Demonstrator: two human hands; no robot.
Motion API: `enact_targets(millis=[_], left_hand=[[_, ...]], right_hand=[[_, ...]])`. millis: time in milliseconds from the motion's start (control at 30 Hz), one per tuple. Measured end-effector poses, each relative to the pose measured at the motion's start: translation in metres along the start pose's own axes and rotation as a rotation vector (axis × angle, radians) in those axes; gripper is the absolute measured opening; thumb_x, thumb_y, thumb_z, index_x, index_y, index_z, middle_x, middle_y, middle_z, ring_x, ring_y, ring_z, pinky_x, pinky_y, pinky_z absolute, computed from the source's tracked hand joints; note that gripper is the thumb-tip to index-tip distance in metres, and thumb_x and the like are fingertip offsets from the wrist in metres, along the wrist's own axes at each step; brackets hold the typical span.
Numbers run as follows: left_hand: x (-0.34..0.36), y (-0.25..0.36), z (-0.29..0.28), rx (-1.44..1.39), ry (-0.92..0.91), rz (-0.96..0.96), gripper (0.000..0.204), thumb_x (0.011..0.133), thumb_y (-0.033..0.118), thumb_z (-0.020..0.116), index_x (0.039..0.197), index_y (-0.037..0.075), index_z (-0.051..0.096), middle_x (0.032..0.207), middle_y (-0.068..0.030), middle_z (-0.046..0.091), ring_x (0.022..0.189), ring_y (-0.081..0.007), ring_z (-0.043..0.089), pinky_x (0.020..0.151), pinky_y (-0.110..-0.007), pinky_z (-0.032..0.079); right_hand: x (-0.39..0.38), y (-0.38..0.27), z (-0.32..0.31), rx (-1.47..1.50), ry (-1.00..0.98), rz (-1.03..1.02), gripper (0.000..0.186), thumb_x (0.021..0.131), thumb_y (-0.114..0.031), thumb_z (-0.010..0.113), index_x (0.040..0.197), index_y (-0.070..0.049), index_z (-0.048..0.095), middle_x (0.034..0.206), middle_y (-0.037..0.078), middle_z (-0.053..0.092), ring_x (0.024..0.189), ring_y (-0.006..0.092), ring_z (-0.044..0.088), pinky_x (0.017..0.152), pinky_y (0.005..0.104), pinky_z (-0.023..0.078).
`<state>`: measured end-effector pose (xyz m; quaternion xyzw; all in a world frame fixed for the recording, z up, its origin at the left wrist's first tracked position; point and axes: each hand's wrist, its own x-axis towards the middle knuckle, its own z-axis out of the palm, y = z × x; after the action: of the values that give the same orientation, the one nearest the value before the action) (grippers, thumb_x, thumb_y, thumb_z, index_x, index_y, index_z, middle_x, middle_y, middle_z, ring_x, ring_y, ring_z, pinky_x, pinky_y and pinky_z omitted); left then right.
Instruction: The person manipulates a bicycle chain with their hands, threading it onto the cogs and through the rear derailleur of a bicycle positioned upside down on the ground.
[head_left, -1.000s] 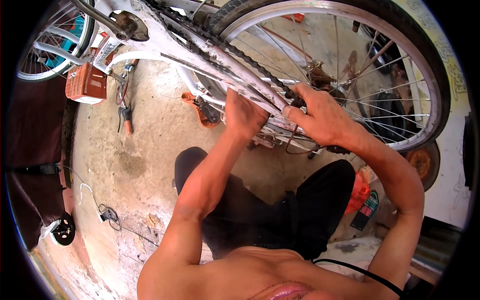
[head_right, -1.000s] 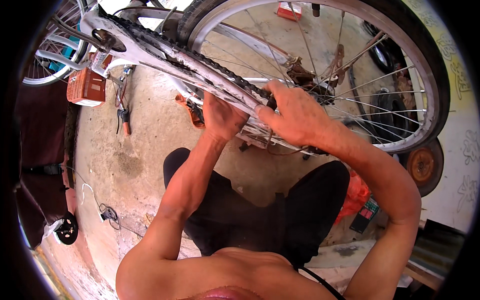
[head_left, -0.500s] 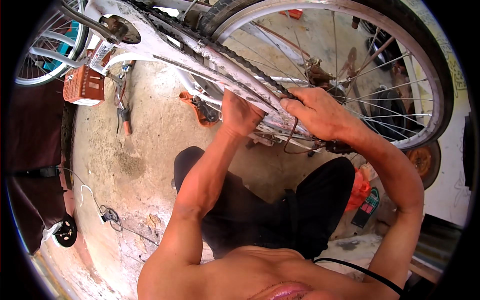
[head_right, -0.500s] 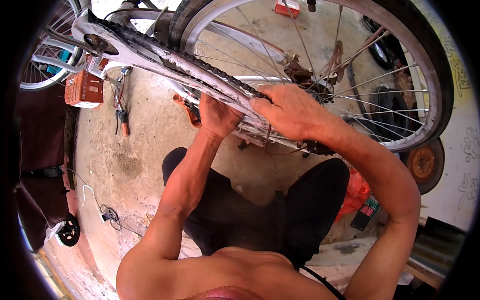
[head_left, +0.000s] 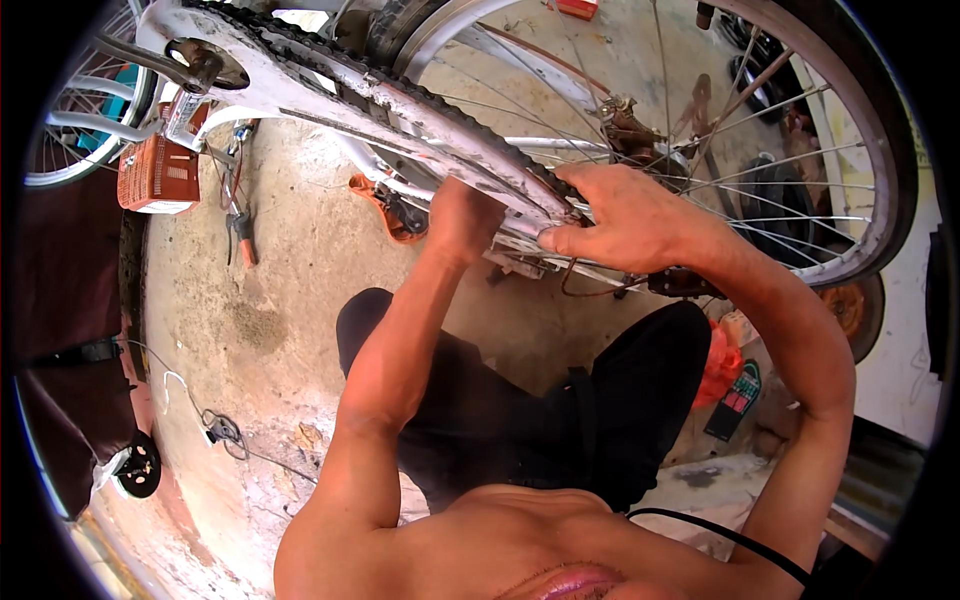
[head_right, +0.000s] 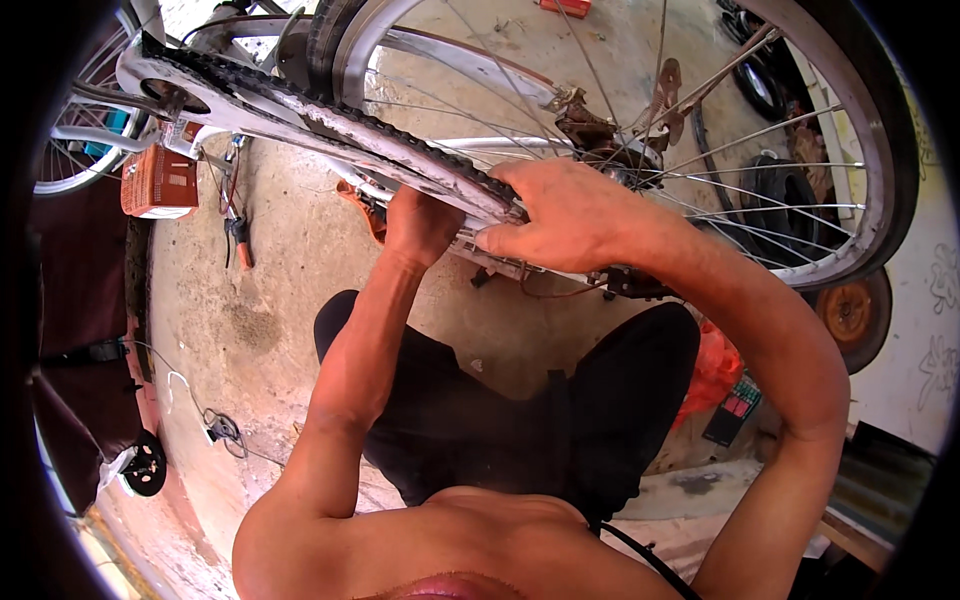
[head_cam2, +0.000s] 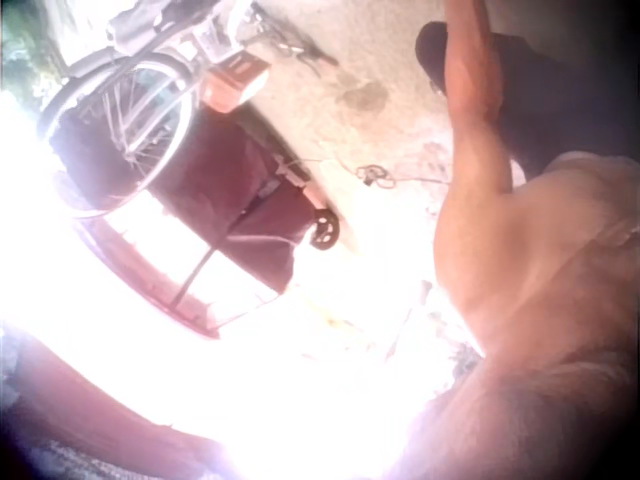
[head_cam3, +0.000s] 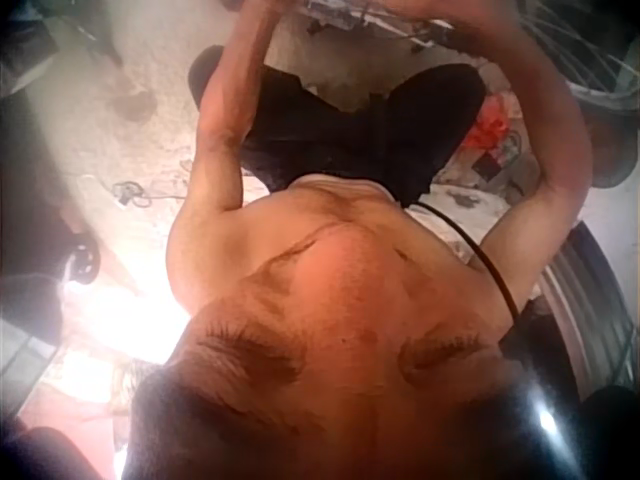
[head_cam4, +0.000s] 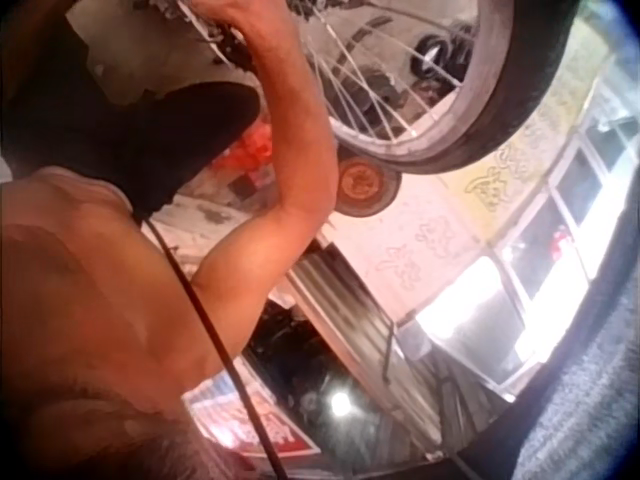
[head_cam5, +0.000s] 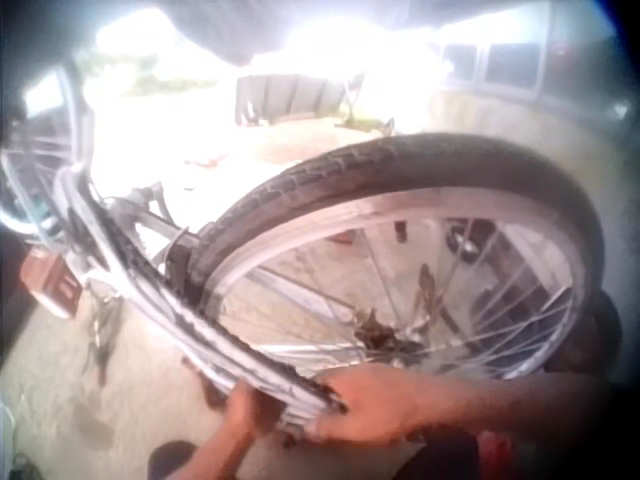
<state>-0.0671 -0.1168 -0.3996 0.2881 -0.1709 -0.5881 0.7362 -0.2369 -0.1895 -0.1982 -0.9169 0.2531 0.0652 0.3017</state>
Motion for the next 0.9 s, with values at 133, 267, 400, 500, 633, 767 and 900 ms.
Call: enact_targets(millis=[133,267,400,500,633,767,900], left_hand=[[-0.015,0.019,0.01,0.669,-0.097,-0.049,0.022,0.092,0.005,0.057,0.11,0.0,0.068,0.112,-0.0085,0.07,0.107,-0.019,0.063,0.093,-0.035,0.05],[-0.024,0.023,0.018,0.933,-0.408,0.074,0.028,0.09,-0.004,0.058,0.113,0.002,0.07,0.112,-0.004,0.072,0.103,-0.0153,0.063,0.09,-0.032,0.051],[-0.022,0.016,0.027,1.01,-0.379,0.155,0.026,0.09,-0.002,0.062,0.114,0.003,0.07,0.108,-0.0052,0.072,0.101,-0.016,0.064,0.089,-0.033,0.051],[-0.016,0.011,0.025,1.082,-0.391,0.174,0.026,0.09,-0.002,0.063,0.114,0.004,0.07,0.106,-0.0056,0.072,0.1,-0.0165,0.065,0.087,-0.034,0.051],[-0.012,0.015,0.026,0.979,-0.448,0.107,0.025,0.09,-0.002,0.064,0.113,0.004,0.071,0.103,-0.006,0.072,0.098,-0.0156,0.065,0.086,-0.034,0.052],[-0.013,0.018,0.029,1.03,-0.453,0.049,0.026,0.09,-0.002,0.063,0.114,0.004,0.07,0.104,-0.006,0.072,0.098,-0.0156,0.064,0.086,-0.034,0.052],[-0.01,0.015,0.026,1.05,-0.467,0.018,0.031,0.091,0.003,0.064,0.121,0.007,0.068,0.114,-0.0099,0.072,0.106,-0.0231,0.066,0.091,-0.036,0.052]], right_hand=[[-0.001,0.004,0.005,-0.002,0.014,0.006,0.047,0.083,-0.037,0.067,0.101,0.006,0.065,0.093,0.025,0.068,0.09,0.042,0.066,0.082,0.0472,0.051],[0.002,0.003,0.005,-0.017,-0.019,0.041,0.042,0.082,-0.034,0.066,0.095,0.005,0.066,0.086,0.024,0.068,0.085,0.0404,0.066,0.078,0.0462,0.052],[0.002,0.003,0.003,-0.001,-0.054,0.042,0.038,0.081,-0.033,0.066,0.092,0.004,0.067,0.083,0.023,0.068,0.082,0.0393,0.067,0.075,0.0452,0.052],[0.002,0.003,0.001,0.007,-0.087,0.066,0.037,0.081,-0.033,0.066,0.093,0.003,0.067,0.084,0.022,0.069,0.082,0.0393,0.067,0.075,0.045,0.051],[0.001,-0.007,-0.008,-0.021,-0.213,0.172,0.043,0.085,-0.035,0.068,0.105,0.003,0.064,0.099,0.025,0.067,0.097,0.0424,0.064,0.085,0.0477,0.05],[0.001,0.002,-0.004,-0.003,-0.207,0.159,0.045,0.086,-0.035,0.068,0.108,0.003,0.062,0.101,0.025,0.067,0.099,0.043,0.064,0.086,0.0481,0.049],[0.0,0.006,0.003,-0.046,-0.125,0.115,0.047,0.086,-0.034,0.067,0.114,0.003,0.06,0.101,0.026,0.067,0.1,0.0429,0.064,0.087,0.0481,0.049]])
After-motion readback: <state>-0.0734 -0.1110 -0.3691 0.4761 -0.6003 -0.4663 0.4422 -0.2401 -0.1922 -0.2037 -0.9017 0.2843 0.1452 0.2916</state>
